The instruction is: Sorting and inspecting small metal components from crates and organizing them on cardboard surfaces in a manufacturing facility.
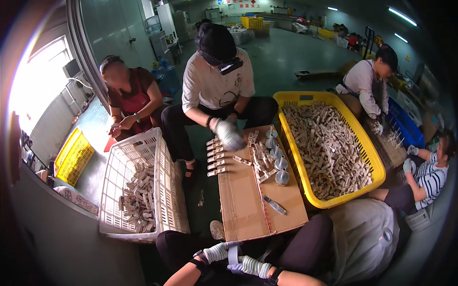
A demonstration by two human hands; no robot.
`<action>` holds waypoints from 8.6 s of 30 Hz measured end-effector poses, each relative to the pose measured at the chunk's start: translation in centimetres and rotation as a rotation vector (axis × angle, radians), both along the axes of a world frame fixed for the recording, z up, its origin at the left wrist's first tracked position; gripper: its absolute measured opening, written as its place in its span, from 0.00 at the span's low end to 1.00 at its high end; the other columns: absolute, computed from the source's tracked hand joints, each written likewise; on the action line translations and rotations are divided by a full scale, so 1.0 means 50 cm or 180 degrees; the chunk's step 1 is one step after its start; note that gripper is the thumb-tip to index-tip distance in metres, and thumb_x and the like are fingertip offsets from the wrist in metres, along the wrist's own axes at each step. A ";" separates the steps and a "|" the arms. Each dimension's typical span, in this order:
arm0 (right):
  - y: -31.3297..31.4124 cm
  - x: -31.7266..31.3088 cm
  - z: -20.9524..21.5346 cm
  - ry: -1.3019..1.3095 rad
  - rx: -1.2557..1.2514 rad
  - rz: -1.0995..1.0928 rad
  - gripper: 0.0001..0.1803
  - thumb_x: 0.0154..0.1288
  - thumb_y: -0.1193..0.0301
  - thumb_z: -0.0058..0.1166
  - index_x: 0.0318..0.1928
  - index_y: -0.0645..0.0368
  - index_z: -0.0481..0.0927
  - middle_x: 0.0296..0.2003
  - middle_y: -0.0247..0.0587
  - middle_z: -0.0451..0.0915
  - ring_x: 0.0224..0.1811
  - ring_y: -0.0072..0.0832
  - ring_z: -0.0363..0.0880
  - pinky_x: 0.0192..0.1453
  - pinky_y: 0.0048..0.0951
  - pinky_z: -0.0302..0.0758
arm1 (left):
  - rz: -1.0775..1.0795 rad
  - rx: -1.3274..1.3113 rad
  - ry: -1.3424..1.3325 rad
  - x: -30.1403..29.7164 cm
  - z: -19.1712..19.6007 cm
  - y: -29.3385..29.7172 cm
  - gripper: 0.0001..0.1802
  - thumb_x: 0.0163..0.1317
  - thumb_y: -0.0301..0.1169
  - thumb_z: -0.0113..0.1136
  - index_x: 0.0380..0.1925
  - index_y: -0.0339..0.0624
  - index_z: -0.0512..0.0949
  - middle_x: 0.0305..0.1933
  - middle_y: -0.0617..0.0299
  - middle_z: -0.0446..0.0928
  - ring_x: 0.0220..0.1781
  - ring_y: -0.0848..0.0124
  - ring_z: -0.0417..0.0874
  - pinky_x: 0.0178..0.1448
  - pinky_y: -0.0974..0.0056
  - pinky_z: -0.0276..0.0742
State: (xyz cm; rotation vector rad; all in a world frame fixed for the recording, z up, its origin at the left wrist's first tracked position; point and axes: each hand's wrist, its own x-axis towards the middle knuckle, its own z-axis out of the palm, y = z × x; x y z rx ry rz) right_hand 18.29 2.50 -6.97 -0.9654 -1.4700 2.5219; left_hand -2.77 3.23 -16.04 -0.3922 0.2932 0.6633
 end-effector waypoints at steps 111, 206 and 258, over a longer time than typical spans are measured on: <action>0.015 0.013 -0.002 0.0135 -0.0220 -0.0045 0.14 0.64 0.64 0.63 0.44 0.60 0.83 0.34 0.31 0.83 0.39 0.19 0.79 0.46 0.24 0.75 | -0.0103 -0.0240 0.0334 0.024 0.054 0.024 0.17 0.71 0.26 0.48 0.58 0.37 0.71 0.50 0.62 0.76 0.56 0.73 0.74 0.67 0.69 0.67; -0.019 0.010 0.103 0.0303 -0.0967 -0.0745 0.14 0.65 0.67 0.59 0.45 0.64 0.81 0.38 0.45 0.84 0.40 0.31 0.84 0.50 0.30 0.78 | 0.0238 0.2015 0.3343 0.074 0.131 -0.065 0.18 0.61 0.20 0.61 0.51 0.45 0.77 0.39 0.72 0.78 0.37 0.80 0.78 0.43 0.71 0.78; 0.284 0.066 0.111 -0.1430 0.4577 0.0846 0.15 0.65 0.66 0.47 0.51 0.55 0.76 0.36 0.51 0.80 0.39 0.50 0.79 0.45 0.47 0.76 | 0.0082 0.1978 0.4596 0.117 0.163 -0.101 0.31 0.50 0.07 0.47 0.53 0.45 0.77 0.45 0.57 0.80 0.48 0.66 0.80 0.54 0.65 0.76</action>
